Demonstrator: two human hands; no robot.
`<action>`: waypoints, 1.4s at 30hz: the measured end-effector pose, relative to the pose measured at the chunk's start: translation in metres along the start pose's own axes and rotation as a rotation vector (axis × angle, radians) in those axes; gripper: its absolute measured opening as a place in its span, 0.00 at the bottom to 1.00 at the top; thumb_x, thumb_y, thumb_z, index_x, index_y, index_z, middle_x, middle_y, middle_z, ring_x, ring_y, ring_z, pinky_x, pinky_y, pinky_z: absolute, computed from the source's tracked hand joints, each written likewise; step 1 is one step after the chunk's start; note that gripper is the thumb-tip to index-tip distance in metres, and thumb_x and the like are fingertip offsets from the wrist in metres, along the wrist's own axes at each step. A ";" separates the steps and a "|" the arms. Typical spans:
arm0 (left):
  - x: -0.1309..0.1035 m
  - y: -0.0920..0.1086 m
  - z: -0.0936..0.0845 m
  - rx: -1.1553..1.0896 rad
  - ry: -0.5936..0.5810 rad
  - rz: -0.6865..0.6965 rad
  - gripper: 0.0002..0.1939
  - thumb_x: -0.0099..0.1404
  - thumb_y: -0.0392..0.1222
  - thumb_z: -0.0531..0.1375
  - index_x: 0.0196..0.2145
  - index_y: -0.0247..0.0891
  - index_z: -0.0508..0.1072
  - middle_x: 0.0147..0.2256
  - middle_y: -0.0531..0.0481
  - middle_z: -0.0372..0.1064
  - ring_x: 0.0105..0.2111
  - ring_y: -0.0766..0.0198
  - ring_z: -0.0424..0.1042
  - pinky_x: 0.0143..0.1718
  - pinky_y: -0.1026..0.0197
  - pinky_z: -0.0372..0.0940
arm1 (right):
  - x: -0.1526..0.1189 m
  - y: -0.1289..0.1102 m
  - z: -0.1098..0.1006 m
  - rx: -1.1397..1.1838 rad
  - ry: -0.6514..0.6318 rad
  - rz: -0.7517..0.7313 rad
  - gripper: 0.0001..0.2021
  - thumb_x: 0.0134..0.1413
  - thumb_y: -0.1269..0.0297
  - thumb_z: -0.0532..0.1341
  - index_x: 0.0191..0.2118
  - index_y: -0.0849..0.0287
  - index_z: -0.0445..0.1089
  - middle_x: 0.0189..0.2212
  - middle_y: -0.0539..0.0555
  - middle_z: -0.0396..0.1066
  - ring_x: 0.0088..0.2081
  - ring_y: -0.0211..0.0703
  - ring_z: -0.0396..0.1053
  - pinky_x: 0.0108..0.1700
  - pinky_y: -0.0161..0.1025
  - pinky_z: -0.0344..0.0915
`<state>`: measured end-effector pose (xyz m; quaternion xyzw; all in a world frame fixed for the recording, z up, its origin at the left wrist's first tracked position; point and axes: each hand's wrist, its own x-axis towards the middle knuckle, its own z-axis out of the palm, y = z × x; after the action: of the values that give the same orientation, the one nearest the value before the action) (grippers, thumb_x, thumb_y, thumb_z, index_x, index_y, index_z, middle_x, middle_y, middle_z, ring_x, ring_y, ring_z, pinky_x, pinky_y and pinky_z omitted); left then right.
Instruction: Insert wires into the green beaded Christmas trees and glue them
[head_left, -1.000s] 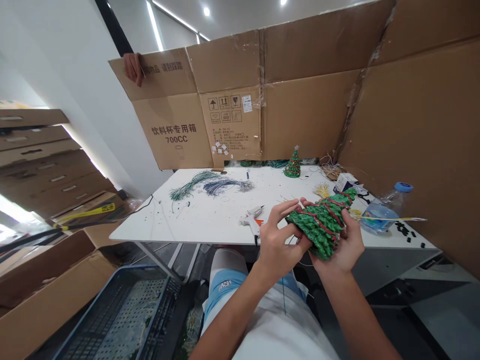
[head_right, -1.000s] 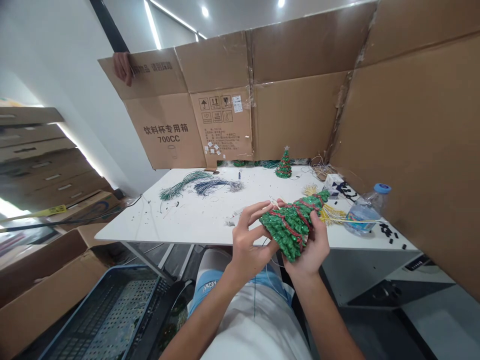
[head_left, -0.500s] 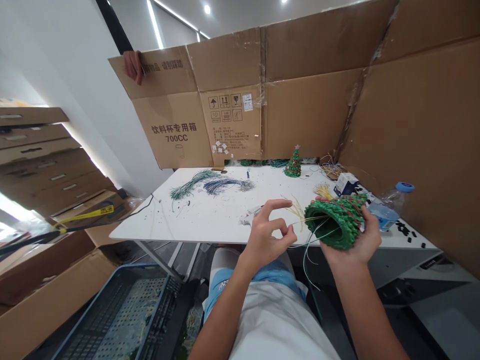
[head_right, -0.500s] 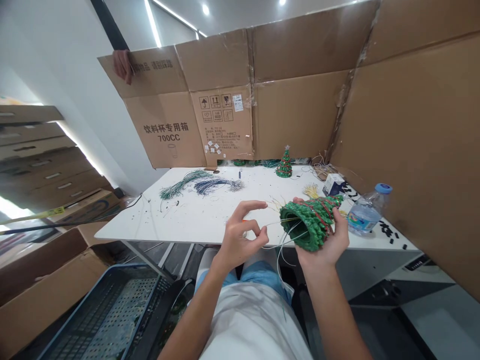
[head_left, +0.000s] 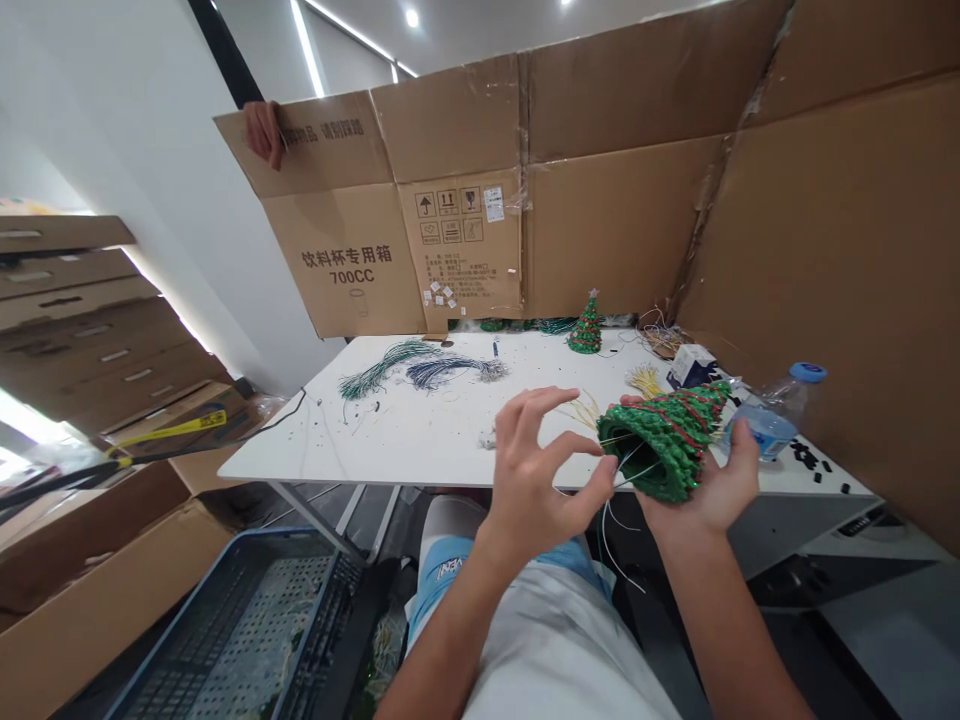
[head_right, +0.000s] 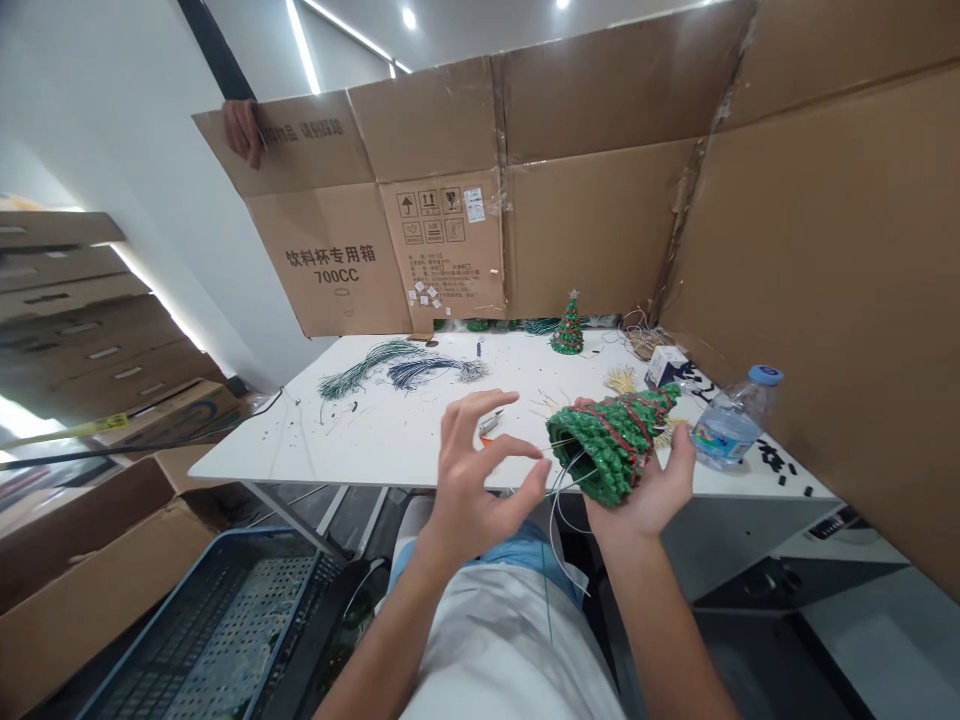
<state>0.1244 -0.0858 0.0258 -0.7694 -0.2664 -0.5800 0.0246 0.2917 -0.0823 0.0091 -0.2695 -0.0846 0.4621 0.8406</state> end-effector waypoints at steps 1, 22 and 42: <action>-0.001 0.003 0.004 0.000 -0.045 0.007 0.03 0.69 0.40 0.69 0.41 0.45 0.81 0.63 0.41 0.73 0.66 0.43 0.69 0.67 0.35 0.64 | -0.004 0.000 0.002 -0.011 -0.006 0.004 0.31 0.60 0.38 0.61 0.52 0.63 0.80 0.44 0.65 0.84 0.48 0.66 0.84 0.55 0.70 0.78; -0.014 0.012 0.021 -0.130 0.109 0.104 0.05 0.77 0.42 0.62 0.46 0.42 0.78 0.69 0.40 0.64 0.62 0.42 0.70 0.63 0.38 0.70 | -0.068 0.007 0.010 -0.029 -0.168 0.039 0.21 0.62 0.41 0.70 0.51 0.50 0.84 0.41 0.53 0.87 0.48 0.55 0.86 0.62 0.58 0.78; -0.015 0.013 0.031 -0.339 0.198 -0.086 0.10 0.75 0.45 0.68 0.51 0.43 0.78 0.53 0.44 0.72 0.51 0.54 0.80 0.52 0.51 0.79 | -0.073 0.015 0.016 -0.008 -0.156 0.003 0.24 0.60 0.48 0.67 0.60 0.50 0.80 0.50 0.53 0.86 0.57 0.60 0.81 0.64 0.62 0.73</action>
<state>0.1545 -0.0918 0.0060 -0.6896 -0.1939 -0.6900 -0.1038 0.2339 -0.1298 0.0226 -0.2360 -0.1515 0.4826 0.8297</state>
